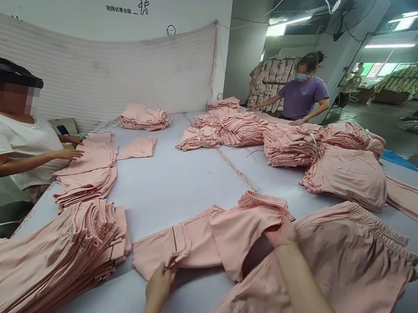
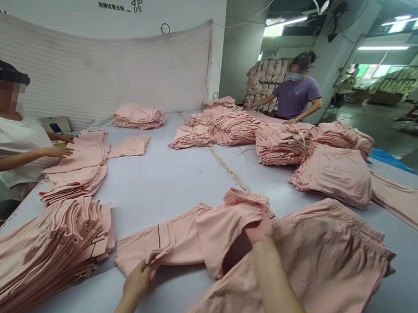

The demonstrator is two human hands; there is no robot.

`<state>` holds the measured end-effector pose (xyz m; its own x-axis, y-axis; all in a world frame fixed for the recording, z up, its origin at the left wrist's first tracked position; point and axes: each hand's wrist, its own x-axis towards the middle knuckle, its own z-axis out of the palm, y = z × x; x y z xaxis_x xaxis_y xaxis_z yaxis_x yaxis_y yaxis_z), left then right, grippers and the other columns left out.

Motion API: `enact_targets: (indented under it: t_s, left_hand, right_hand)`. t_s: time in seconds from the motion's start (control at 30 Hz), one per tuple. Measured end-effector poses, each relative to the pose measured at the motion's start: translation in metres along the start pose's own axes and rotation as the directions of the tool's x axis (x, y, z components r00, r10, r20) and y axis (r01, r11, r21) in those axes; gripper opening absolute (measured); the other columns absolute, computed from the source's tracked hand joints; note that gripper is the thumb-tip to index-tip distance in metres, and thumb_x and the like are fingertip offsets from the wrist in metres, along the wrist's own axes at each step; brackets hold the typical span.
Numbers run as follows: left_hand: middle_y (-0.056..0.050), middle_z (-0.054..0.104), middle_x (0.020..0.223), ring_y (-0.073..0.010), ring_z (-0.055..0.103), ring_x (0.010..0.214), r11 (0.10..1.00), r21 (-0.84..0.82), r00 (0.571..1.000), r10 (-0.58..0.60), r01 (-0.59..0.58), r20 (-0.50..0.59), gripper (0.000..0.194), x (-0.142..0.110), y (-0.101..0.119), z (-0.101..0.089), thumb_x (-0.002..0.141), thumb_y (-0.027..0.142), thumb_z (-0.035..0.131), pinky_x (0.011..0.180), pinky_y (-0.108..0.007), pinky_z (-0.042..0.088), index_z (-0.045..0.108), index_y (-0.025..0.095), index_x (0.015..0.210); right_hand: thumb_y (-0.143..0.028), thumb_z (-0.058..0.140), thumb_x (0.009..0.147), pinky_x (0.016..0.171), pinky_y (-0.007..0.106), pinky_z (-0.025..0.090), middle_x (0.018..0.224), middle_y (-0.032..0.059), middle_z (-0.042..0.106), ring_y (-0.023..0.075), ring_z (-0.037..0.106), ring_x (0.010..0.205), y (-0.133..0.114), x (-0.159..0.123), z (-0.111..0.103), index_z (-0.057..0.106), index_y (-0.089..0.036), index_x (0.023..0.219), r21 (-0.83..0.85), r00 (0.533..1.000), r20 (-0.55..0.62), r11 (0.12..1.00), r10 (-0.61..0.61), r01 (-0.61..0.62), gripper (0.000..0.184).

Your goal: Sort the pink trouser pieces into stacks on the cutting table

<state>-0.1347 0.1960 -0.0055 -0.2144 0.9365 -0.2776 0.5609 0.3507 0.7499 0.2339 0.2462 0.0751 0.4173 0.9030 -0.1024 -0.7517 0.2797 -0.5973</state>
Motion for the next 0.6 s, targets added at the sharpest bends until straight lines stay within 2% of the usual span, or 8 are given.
enact_targets:
  t_s: [0.1,0.17,0.23,0.27,0.37,0.43,0.5,0.6]
  left_hand:
    - [-0.010,0.067,0.072,-0.0271,0.065,0.076,0.917,-0.385,0.995,-0.086,0.100,0.052,0.036,-0.006,-0.015,-0.031,0.081,0.040,0.033,0.068,-0.042,0.051,0.061,0.018,0.076]
    - [-0.010,0.069,0.074,-0.0251,0.066,0.076,0.707,-0.689,0.987,-0.121,0.163,0.109,0.034,-0.012,-0.025,-0.056,0.079,0.038,0.036,0.065,-0.040,0.053,0.063,0.018,0.077]
    - [-0.009,0.071,0.075,-0.0227,0.067,0.077,0.395,-0.902,0.979,-0.168,0.173,0.114,0.028,-0.018,-0.031,-0.086,0.077,0.034,0.040,0.067,-0.038,0.054,0.064,0.019,0.075]
    - [-0.007,0.072,0.075,-0.0213,0.067,0.078,0.262,-0.954,0.975,-0.203,0.143,0.091,0.028,-0.023,-0.033,-0.102,0.078,0.031,0.040,0.067,-0.037,0.055,0.065,0.020,0.076]
    - [-0.001,0.074,0.083,-0.0177,0.067,0.082,0.037,-0.999,0.965,-0.261,-0.032,-0.041,0.039,-0.046,-0.031,-0.156,0.082,0.019,0.030,0.066,-0.034,0.057,0.068,0.024,0.089]
    - [0.002,0.075,0.090,-0.0156,0.066,0.086,0.025,-0.990,0.953,-0.269,-0.140,-0.142,0.047,-0.070,-0.028,-0.188,0.083,0.014,0.025,0.065,-0.031,0.057,0.068,0.027,0.097]
    - [0.003,0.074,0.099,-0.0153,0.065,0.093,0.054,-0.972,0.938,-0.257,-0.228,-0.234,0.045,-0.096,-0.027,-0.207,0.085,0.020,0.026,0.068,-0.030,0.057,0.068,0.029,0.100]
    - [-0.001,0.071,0.111,-0.0221,0.060,0.110,0.117,-0.943,0.935,-0.144,-0.310,-0.325,0.044,-0.127,-0.027,-0.207,0.085,0.042,0.032,0.083,-0.038,0.057,0.067,0.027,0.106]
  right_hand:
    - [-0.023,0.034,0.090,0.097,0.043,0.048,0.103,0.0108,0.071,0.0214,0.065,0.101,-0.020,-0.005,0.009,0.066,-0.016,0.099,0.019,0.999,0.011,0.999,0.044,-0.045,0.034]
    - [-0.022,0.034,0.089,0.098,0.044,0.048,0.107,0.0112,0.069,0.0213,0.063,0.104,-0.032,-0.008,0.013,0.064,-0.016,0.102,0.030,0.996,0.060,0.997,0.067,-0.069,0.034]
    - [-0.022,0.036,0.089,0.095,0.045,0.049,0.107,0.0101,0.069,0.0211,0.063,0.103,-0.044,-0.012,0.018,0.064,-0.017,0.104,0.040,0.996,0.082,0.998,0.040,-0.043,0.032]
    - [-0.023,0.036,0.089,0.092,0.044,0.051,0.105,0.0088,0.070,0.0207,0.064,0.101,-0.053,-0.015,0.022,0.063,-0.019,0.104,0.047,0.997,0.074,0.999,0.010,-0.013,0.031]
    - [-0.024,0.036,0.091,0.081,0.039,0.056,0.097,0.0054,0.071,0.0188,0.066,0.092,-0.088,-0.031,0.036,0.064,-0.022,0.102,0.063,0.997,0.036,0.995,-0.075,0.073,0.031]
    - [-0.024,0.034,0.093,0.074,0.034,0.057,0.091,0.0052,0.072,0.0175,0.067,0.085,-0.119,-0.047,0.046,0.065,-0.021,0.100,0.081,0.992,0.036,0.990,-0.120,0.116,0.032]
    - [-0.026,0.033,0.094,0.068,0.031,0.057,0.083,0.0054,0.072,0.0164,0.068,0.077,-0.152,-0.065,0.053,0.066,-0.019,0.098,0.085,0.986,0.028,0.984,-0.161,0.159,0.033]
    - [-0.030,0.032,0.096,0.066,0.031,0.057,0.076,0.0056,0.071,0.0160,0.067,0.069,-0.192,-0.090,0.053,0.067,-0.019,0.100,0.034,0.980,0.041,0.981,-0.195,0.193,0.036]
